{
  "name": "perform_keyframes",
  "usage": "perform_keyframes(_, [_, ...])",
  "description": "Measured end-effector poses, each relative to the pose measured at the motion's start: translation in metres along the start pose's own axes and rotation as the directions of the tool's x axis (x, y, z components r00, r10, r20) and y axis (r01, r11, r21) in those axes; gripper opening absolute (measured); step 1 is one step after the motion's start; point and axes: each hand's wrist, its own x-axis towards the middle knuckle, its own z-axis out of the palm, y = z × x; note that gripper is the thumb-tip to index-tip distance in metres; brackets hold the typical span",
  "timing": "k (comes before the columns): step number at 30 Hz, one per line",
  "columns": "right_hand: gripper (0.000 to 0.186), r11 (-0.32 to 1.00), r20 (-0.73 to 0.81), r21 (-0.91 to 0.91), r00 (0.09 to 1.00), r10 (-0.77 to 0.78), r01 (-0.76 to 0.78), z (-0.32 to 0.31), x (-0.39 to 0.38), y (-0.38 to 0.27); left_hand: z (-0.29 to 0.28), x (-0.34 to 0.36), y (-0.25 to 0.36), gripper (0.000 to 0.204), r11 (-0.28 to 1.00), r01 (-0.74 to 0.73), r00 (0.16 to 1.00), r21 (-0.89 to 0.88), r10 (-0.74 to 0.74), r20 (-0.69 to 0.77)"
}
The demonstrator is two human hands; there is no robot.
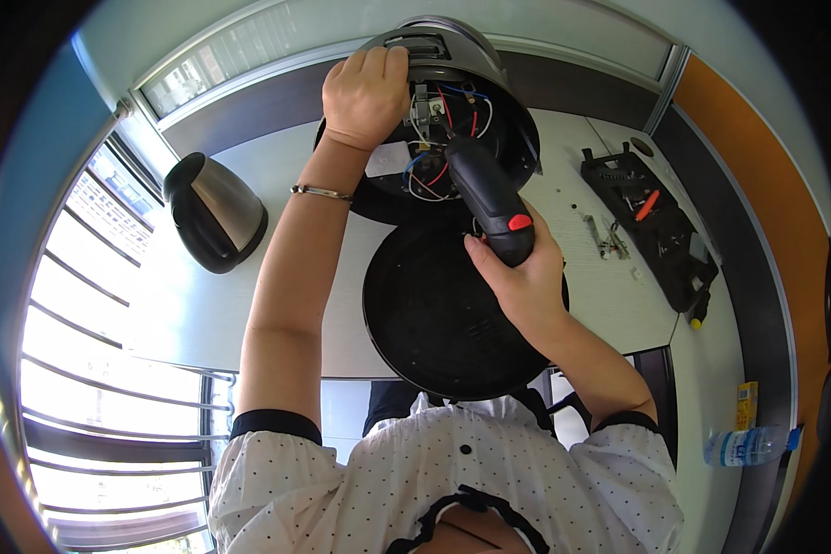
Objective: The person works on the internal wiring of a disassembled appliance, connecting wires and using a heat gun to apply heat to components. The person handles wires and a heat gun while adjusting parts inside the device.
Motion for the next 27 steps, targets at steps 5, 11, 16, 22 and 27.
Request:
perform_keyframes(5, [0.058,1.000,-0.003,-0.022,1.000,-0.020,0.020,0.0008,0.0023,0.0000,0.0001,0.0010,-0.0013,0.019,1.000,-0.023,0.999,-0.017,0.022,-0.049])
perform_keyframes(11, [0.055,0.999,-0.024,-0.019,0.999,-0.044,0.044,0.0017,0.0029,0.0040,0.0007,-0.0012,0.0005,0.023,1.000,-0.005,1.000,0.000,0.005,-0.008])
perform_keyframes(16, [0.048,1.000,-0.030,-0.027,0.999,-0.012,0.012,0.0018,0.0054,0.0011,0.0067,0.0018,-0.0033,0.014,0.997,-0.063,0.988,-0.040,0.057,-0.147])
perform_keyframes(22, [0.044,1.000,-0.036,-0.012,0.999,0.006,-0.007,0.0005,0.0039,0.0025,-0.0005,-0.0013,0.0001,0.025,1.000,0.000,1.000,0.004,0.000,-0.007])
perform_keyframes(27, [0.043,1.000,-0.034,-0.007,0.999,0.001,-0.001,0.0023,0.0008,0.0019,-0.0001,-0.0003,0.0009,0.025,1.000,0.000,1.000,0.003,0.000,-0.007])
